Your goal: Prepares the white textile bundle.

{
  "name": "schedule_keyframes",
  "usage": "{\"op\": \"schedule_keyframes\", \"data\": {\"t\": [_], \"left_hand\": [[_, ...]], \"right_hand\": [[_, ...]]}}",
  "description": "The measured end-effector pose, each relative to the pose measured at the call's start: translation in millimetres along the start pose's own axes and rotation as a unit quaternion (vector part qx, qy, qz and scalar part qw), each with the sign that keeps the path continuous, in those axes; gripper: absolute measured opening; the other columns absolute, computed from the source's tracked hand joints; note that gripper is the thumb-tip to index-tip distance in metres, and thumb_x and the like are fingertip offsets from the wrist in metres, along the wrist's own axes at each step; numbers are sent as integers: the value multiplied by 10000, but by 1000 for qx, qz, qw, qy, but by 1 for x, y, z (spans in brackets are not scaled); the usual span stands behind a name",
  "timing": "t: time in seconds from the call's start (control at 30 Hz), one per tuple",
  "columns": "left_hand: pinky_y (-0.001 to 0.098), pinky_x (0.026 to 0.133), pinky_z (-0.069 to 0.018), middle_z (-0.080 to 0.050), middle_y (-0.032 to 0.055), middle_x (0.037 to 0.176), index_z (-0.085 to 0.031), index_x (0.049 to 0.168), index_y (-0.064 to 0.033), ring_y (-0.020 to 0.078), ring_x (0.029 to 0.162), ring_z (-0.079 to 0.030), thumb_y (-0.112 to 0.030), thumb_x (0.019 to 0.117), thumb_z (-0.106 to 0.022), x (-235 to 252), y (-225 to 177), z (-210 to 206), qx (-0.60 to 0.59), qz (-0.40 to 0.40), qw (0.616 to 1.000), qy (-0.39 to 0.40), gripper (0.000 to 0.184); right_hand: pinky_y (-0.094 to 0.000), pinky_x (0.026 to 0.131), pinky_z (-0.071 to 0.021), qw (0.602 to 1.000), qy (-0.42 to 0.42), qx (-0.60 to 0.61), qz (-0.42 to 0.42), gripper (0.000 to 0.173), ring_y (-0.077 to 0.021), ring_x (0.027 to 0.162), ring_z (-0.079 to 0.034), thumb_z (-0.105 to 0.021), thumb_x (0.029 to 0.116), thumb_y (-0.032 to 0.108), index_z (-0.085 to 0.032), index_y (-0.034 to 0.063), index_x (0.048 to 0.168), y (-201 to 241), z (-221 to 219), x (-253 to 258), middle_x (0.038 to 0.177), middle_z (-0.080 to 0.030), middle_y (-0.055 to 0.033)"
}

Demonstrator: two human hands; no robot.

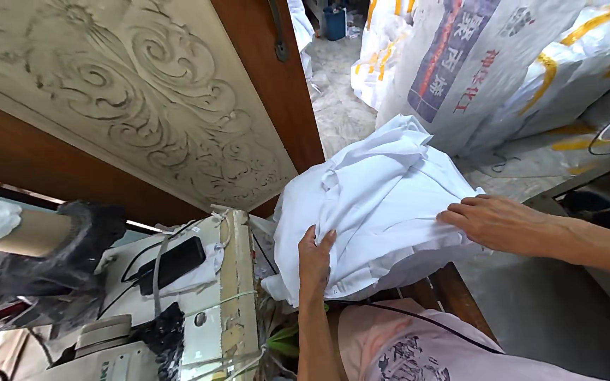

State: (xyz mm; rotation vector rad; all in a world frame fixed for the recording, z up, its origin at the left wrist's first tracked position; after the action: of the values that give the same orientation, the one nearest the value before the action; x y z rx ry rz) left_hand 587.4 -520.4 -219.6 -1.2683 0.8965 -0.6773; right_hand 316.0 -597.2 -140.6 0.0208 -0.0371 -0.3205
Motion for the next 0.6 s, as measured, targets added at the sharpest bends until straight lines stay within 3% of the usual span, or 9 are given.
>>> {"op": "schedule_keyframes", "data": {"t": [0.07, 0.17, 0.27, 0.33, 0.37, 0.43, 0.5, 0.53, 0.6], "left_hand": [[222, 783, -560, -681, 85, 944, -624, 1139, 73, 41, 826, -662, 24, 972, -611, 0, 0, 0, 0, 0, 1000, -1, 174], [232, 789, -559, -684, 88, 949, -626, 1147, 67, 45, 830, -662, 4, 976, -623, -1, 0, -2, 8, 4, 1000, 1, 182], [285, 832, -572, -706, 110, 981, -633, 1188, 57, 87, 871, -685, -84, 963, -683, -4, 1, -4, 55, -6, 998, 16, 271], [370, 910, -568, -719, 146, 1041, -623, 1255, 56, 156, 961, -700, -230, 924, -753, -11, -3, -9, 139, -24, 989, 40, 456], [441, 958, -547, -718, 182, 1090, -608, 1297, 64, 224, 1033, -697, -328, 896, -774, -18, -9, -14, 192, -38, 979, 54, 585], [556, 1004, -493, -677, 261, 1183, -575, 1345, 104, 363, 1140, -649, -498, 827, -785, -32, -20, -26, 278, -82, 955, 71, 821], [588, 958, -504, -671, 287, 1182, -603, 1300, 122, 420, 1122, -648, -553, 774, -796, -40, -28, -36, 340, -136, 929, 49, 877], [590, 936, -516, -684, 284, 1154, -621, 1276, 121, 423, 1094, -665, -496, 799, -797, -41, -30, -37, 360, -146, 921, 34, 800], [600, 928, -515, -708, 286, 1087, -633, 1254, 125, 431, 1047, -693, -275, 927, -722, -37, -34, -33, 374, -124, 919, 10, 524]], "right_hand": [[-451, 570, -518, 1000, -4, 1, 5, 391, -325, 662, -648, -665, 814, -52, -727, 99, 1170, -1, 11, 2, 774, -637, -126], [-451, 593, -518, 999, 43, 2, 9, 270, -300, 673, -660, -689, 808, -46, -764, 122, 1005, -3, 16, 5, 746, -632, -98], [-546, 754, -515, 983, 161, -2, -85, 190, -372, 881, -664, -735, 807, -18, -787, 118, 928, -26, 10, 3, 865, -686, -123], [-601, 817, -490, 965, 213, -14, -153, 83, -410, 973, -650, -774, 817, 51, -782, 87, 892, -50, 18, 1, 931, -704, -148], [-627, 836, -488, 960, 219, -34, -172, 98, -424, 997, -651, -789, 845, 127, -783, 77, 930, -61, 29, 3, 967, -710, -162], [-641, 763, -493, 972, 150, -81, -160, 177, -445, 918, -661, -783, 898, 236, -764, 65, 938, -69, 66, 23, 909, -688, -184], [-642, 732, -480, 985, 38, -137, -97, 143, -477, 873, -648, -713, 945, 157, -725, 22, 898, -53, 103, 57, 882, -657, -224], [-631, 796, -465, 982, 15, -168, -82, 94, -485, 938, -632, -650, 958, 58, -709, -6, 924, -38, 117, 76, 957, -655, -243], [-599, 1075, -351, 976, 31, -188, -106, 232, -471, 1219, -547, -518, 980, -101, -702, -51, 1112, -5, 137, 116, 1271, -625, -250]]}}
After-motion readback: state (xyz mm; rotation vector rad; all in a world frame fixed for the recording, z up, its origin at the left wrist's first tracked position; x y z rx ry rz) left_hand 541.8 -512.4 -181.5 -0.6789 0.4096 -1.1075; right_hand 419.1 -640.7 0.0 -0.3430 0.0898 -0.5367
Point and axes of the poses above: each hand's wrist, its own x-axis towards the middle knuckle, its own z-axis out of the back of the hand, y = z × x, the point moved 9 cm from there along x, towards the middle knuckle
